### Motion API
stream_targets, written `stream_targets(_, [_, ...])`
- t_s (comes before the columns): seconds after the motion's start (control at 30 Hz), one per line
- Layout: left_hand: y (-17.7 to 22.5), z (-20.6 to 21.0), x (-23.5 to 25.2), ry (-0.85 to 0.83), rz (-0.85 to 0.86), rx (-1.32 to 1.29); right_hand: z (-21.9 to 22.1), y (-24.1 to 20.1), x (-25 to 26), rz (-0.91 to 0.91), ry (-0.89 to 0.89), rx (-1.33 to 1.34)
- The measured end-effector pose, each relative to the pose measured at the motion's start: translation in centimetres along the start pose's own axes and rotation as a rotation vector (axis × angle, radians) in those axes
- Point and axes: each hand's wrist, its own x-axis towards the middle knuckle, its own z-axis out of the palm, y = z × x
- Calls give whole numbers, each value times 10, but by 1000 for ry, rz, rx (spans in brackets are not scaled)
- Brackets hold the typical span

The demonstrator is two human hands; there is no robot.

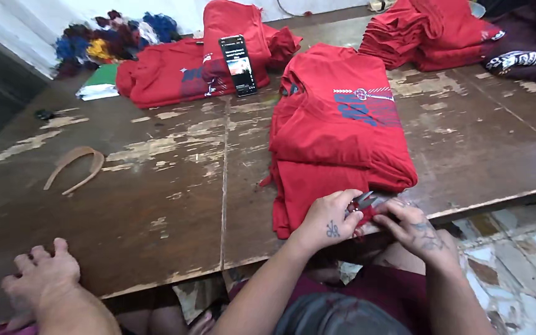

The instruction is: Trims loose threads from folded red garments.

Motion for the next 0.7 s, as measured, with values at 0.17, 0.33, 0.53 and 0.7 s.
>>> stream_targets(0.17, [0, -4, -8, -60, 103, 83, -13, 14, -10, -72, 64, 282])
stream_targets(0.33, [-1, 9, -10, 49, 221, 303, -7, 15, -19, -115, 148, 439])
stream_targets(0.53, [-2, 6, -9, 84, 178, 241, -12, 13, -27, -86, 84, 502])
stream_targets(0.7, [-21, 4, -9, 139, 70, -80, -18, 0, -16, 114, -34, 242])
